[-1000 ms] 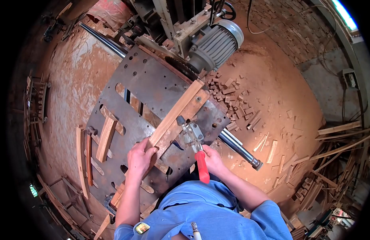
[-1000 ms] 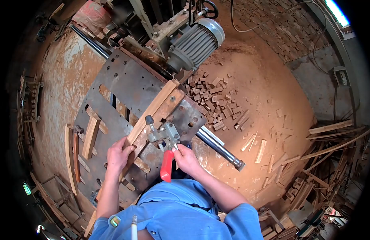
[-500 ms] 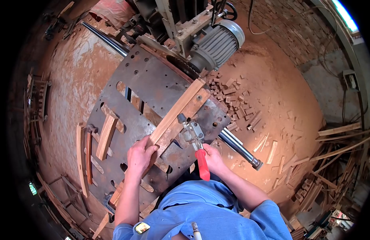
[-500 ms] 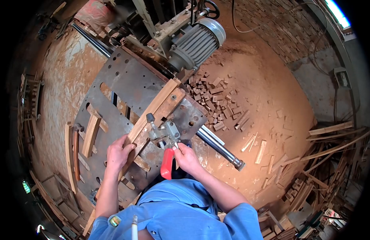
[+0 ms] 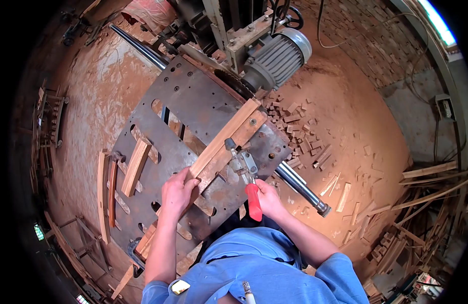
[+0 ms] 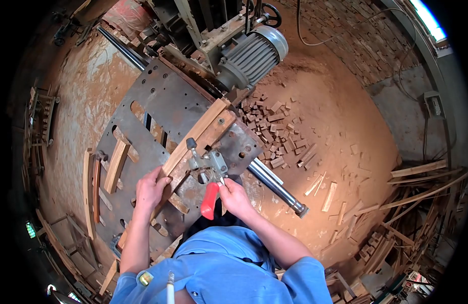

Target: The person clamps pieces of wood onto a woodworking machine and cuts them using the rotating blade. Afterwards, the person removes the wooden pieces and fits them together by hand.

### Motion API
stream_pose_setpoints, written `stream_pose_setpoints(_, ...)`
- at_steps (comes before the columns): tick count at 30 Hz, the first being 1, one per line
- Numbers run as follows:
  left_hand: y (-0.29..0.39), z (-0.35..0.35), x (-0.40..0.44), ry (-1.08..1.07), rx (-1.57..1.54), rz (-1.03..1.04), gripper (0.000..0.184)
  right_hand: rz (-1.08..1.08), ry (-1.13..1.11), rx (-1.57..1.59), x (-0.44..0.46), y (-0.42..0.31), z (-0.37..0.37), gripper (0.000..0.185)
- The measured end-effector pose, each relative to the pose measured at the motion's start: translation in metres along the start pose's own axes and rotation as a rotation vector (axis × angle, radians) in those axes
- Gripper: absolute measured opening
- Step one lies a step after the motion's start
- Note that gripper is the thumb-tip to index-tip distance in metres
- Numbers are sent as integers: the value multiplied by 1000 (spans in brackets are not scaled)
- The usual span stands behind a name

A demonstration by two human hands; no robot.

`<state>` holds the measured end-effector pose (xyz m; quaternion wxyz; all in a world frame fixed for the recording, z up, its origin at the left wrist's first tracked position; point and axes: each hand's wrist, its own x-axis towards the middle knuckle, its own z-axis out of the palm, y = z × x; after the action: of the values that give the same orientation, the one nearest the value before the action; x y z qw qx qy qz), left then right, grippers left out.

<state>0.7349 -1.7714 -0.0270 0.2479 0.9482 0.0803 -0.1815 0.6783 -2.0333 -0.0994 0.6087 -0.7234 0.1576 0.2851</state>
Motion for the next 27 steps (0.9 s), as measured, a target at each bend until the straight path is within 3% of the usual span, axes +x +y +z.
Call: stream_pose_setpoints(27,0,1,1,-12,30,-26,41,-29,12,-42,1,2,-1,29)
